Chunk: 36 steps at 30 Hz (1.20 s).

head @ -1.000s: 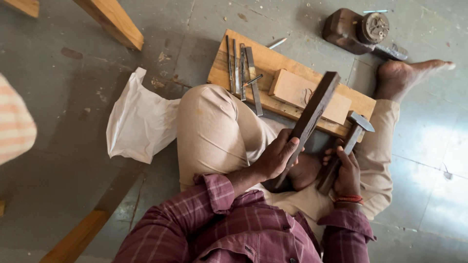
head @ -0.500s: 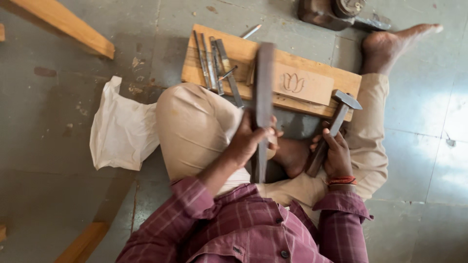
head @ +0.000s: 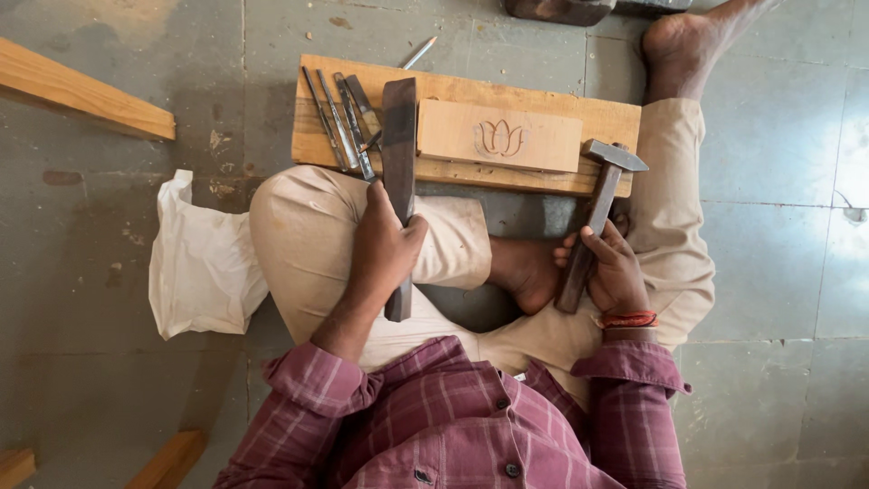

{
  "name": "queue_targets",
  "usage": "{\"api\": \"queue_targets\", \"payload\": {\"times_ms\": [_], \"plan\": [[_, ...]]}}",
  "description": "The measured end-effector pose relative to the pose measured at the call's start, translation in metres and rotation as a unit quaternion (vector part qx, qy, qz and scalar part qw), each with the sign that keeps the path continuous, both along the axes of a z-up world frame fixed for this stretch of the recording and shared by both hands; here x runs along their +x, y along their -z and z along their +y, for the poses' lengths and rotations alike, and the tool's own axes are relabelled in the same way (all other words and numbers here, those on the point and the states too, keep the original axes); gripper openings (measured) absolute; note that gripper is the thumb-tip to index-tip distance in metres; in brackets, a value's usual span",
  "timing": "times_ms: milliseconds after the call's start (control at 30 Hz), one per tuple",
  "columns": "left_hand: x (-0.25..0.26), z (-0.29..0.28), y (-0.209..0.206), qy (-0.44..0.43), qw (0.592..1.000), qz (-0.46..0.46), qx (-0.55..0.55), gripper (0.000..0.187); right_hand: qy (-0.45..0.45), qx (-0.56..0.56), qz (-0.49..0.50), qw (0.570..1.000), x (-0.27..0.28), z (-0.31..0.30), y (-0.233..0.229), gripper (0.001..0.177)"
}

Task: The person sits cross-legged on the floor and carves a floral design into a small rectangular block of wood. They use a chisel and a wooden mallet to strike the chisel, following a pencil outline on the wood. The person occasionally switches tools and adjusts their grip while working on the design.

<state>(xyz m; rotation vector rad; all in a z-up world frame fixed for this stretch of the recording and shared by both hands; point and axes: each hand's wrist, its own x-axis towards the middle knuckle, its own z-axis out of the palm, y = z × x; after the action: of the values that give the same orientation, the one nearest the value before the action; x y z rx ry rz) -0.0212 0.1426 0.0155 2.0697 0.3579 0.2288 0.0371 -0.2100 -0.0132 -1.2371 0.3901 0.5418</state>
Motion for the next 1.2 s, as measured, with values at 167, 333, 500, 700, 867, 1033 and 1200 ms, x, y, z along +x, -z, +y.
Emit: {"api": "queue_targets", "payload": {"times_ms": [167, 333, 500, 700, 867, 1033, 1200], "plan": [[0.004, 0.011, -0.003, 0.016, 0.993, 0.115, -0.015, 0.062, 0.047, -0.137, -0.095, 0.985, -0.006, 0.023, -0.019, 0.026], [0.002, 0.008, -0.013, 0.024, 0.993, 0.118, -0.007, 0.067, 0.022, -0.307, -0.251, 0.918, -0.014, 0.075, -0.061, 0.057], [0.006, 0.005, -0.02, 0.031, 0.99, 0.137, 0.007, 0.064, -0.121, -0.409, -0.491, 0.76, -0.003, 0.118, -0.113, 0.057], [0.011, 0.009, -0.026, 0.048, 0.974, 0.22, -0.014, 0.07, -0.27, -0.501, -0.494, 0.658, 0.014, 0.182, -0.127, 0.067], [0.006, 0.012, -0.015, 0.056, 0.99, 0.127, -0.001, 0.069, -0.25, -0.444, -0.533, 0.676, 0.015, 0.198, -0.151, 0.068], [0.002, 0.006, -0.001, 0.05, 0.99, 0.132, 0.024, 0.053, -0.167, -0.421, -0.53, 0.717, 0.006, 0.187, -0.183, 0.062], [0.004, 0.007, -0.007, 0.041, 0.989, 0.142, 0.019, 0.064, -0.27, -0.474, -0.453, 0.705, 0.02, 0.213, -0.156, 0.06]]}}
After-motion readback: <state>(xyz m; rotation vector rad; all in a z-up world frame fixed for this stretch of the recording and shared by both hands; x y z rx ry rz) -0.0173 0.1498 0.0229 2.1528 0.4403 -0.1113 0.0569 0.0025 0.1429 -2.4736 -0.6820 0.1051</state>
